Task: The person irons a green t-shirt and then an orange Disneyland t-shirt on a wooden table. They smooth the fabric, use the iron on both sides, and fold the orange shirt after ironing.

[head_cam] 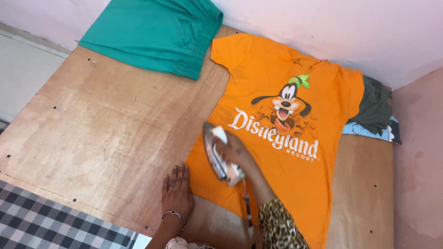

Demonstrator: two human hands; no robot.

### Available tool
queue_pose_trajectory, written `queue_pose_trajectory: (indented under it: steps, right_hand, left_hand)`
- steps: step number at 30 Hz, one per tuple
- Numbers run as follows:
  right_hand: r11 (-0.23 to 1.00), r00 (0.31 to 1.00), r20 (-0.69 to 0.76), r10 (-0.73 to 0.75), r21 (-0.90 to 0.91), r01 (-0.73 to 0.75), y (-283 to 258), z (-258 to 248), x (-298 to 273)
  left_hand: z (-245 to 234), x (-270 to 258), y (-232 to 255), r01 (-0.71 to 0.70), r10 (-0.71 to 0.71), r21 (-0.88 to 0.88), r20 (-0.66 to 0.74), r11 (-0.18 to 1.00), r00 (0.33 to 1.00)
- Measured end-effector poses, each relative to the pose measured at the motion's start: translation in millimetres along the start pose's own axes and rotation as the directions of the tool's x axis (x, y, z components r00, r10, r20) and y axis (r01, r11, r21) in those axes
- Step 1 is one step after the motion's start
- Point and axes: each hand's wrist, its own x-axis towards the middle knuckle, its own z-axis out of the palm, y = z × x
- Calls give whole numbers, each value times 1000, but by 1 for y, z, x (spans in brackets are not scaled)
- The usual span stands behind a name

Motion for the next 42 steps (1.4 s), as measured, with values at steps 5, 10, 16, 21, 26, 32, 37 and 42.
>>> queue_pose_trajectory:
  steps: [5, 10, 16, 21, 26, 32, 37, 42]
  right_hand:
    - [984, 988, -156, 1, 177, 27, -6, -35, 49]
    - [963, 992, -116, 40, 270, -7, -4, -38, 42]
    - [990, 997, 79, -21, 144, 10, 6, -13, -37]
    - [983, 998, 46, 36, 177, -43, -4, -18, -84]
    - [980, 970, -142, 197, 31, -194, 6, -60, -84]
    - [963, 896, -365, 255, 181, -200, 36, -136, -70]
    - [934, 873, -434, 221, 352, -61, 52, -164, -70]
    - [947, 914, -330, 235, 291, -138, 57, -145, -94]
  left_hand:
    - [-6, 1, 3, 20, -21, 9, 28, 1000, 999]
    - [-19, 0, 10, 58, -59, 17, 71, 998, 996]
    - [-16, 30, 47, -44, 29, -187, -84, 981, 996]
    - [16, 80, 83, -111, 100, -328, -51, 938, 994]
    - [27, 90, 84, -162, 160, -37, -41, 986, 986]
    - [22, 89, 87, -158, 157, -7, -47, 987, 986]
    - [17, 89, 88, -131, 131, -3, 7, 991, 991]
    - [22, 84, 118, -209, 208, 113, 20, 971, 978]
